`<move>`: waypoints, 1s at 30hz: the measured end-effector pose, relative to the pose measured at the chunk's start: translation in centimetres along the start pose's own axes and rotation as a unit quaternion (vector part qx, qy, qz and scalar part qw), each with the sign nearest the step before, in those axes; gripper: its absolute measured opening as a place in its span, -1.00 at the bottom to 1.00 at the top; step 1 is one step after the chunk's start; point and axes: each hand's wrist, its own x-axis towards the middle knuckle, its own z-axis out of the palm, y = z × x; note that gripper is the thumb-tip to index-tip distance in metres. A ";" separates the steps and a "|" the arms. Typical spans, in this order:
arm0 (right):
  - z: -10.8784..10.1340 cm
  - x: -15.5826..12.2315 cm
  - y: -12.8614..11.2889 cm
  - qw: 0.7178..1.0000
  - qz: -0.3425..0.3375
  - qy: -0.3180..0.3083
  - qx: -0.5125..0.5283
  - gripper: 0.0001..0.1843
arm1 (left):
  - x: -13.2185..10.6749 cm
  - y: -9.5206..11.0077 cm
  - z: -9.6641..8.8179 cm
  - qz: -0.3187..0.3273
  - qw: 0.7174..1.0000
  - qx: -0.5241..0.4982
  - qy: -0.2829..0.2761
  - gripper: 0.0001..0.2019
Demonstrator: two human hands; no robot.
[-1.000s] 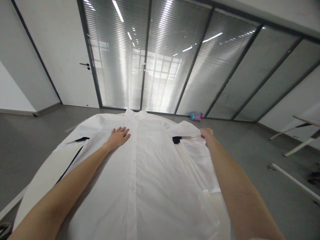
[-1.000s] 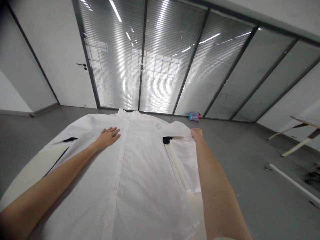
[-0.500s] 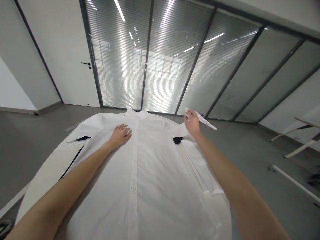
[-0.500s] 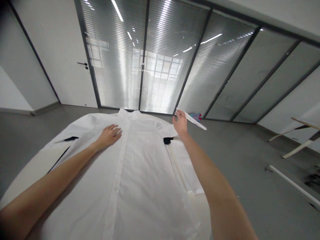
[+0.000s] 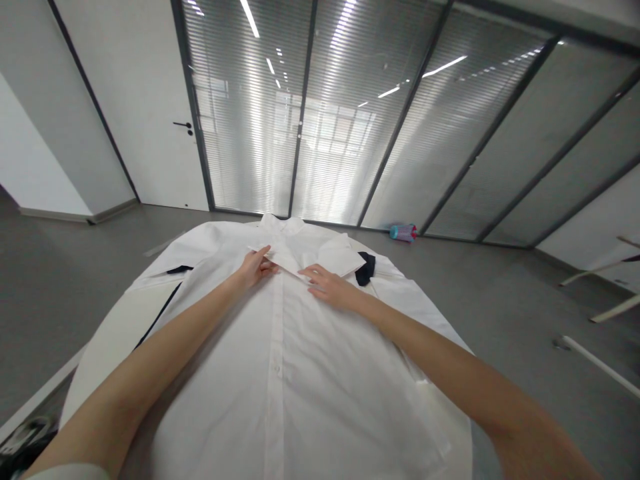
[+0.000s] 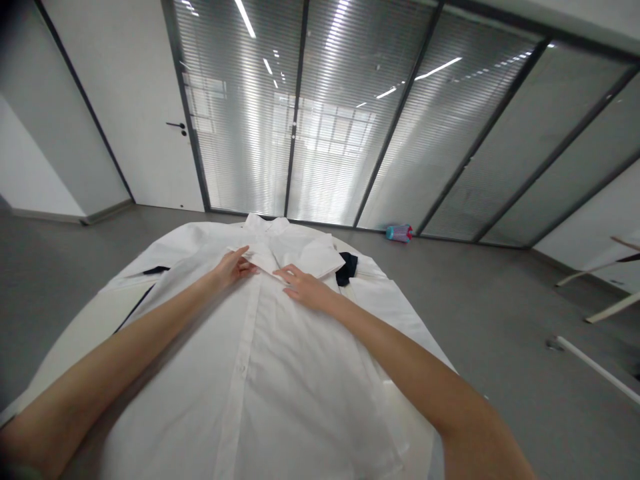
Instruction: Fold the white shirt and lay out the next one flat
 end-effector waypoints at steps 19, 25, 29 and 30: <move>-2.0 -0.6 1.3 0.924 0.202 0.058 -0.320 -0.50 | -11.7 5.6 -8.9 0.087 0.986 0.140 0.023 -0.69; -0.7 -1.7 -4.7 0.951 0.130 -0.063 -0.273 -0.75 | -14.4 5.9 -10.7 0.103 0.983 0.123 0.087 -0.70; 1.4 -1.5 -5.6 0.974 0.053 -0.092 -0.201 -0.67 | -13.9 8.5 -9.7 0.150 0.984 0.017 0.089 -0.74; 1.7 -1.3 -5.2 0.977 0.046 -0.085 -0.188 -0.61 | -13.7 9.3 -9.3 0.162 0.983 -0.013 0.086 -0.76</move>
